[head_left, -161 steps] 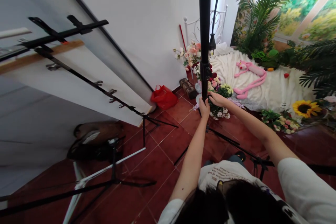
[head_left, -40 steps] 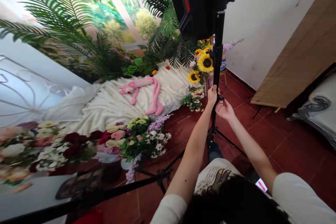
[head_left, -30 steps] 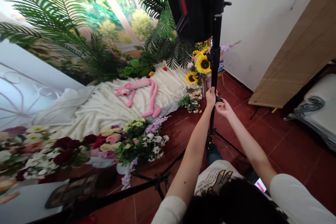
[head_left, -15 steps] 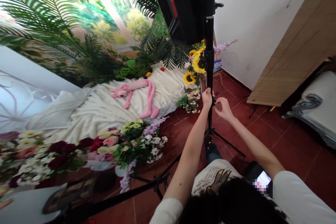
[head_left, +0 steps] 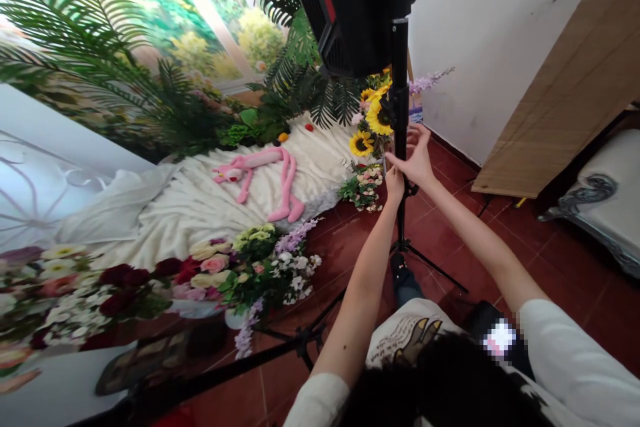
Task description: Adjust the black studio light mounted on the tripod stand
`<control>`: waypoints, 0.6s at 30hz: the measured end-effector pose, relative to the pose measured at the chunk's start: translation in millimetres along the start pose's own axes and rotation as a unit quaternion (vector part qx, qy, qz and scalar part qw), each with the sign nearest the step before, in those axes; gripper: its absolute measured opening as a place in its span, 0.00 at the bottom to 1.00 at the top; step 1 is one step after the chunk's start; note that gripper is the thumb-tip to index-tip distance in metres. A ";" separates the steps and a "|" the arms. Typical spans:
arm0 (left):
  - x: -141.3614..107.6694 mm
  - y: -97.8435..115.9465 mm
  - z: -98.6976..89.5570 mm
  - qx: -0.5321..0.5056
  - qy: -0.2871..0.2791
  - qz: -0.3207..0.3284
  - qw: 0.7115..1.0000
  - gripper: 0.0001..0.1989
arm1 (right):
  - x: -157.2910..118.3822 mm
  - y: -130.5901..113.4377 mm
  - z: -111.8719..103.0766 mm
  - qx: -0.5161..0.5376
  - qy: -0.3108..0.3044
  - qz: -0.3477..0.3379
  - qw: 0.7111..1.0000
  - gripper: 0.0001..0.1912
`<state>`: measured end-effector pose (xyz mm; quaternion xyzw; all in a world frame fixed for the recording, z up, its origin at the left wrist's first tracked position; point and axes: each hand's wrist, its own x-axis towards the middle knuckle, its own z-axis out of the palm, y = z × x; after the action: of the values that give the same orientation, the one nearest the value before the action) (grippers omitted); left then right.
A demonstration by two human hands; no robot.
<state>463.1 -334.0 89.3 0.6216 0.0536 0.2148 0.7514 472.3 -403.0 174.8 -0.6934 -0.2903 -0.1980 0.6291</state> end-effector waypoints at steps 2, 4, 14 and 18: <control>-0.6 1.0 -0.9 0.009 -0.009 0.014 1.000 0.36 | 32.5 -0.4 17.0 0.051 -0.017 0.009 0.999 0.38; -0.1 1.4 -3.3 0.017 -0.020 0.022 0.999 0.37 | 52.5 0.4 29.0 0.082 -0.031 0.021 0.996 0.33; -18.0 -10.0 -23.3 0.088 -0.067 0.035 0.993 0.27 | 37.0 4.7 13.6 0.152 -0.204 0.105 0.961 0.20; -15.8 -23.1 -23.8 0.082 -0.068 0.039 0.994 0.22 | 15.1 23.7 18.8 0.129 -0.177 0.125 0.968 0.15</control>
<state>446.5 -321.6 59.0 0.6962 -0.0042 0.1962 0.6905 497.4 -383.1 164.1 -0.6609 -0.3308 0.0474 0.6720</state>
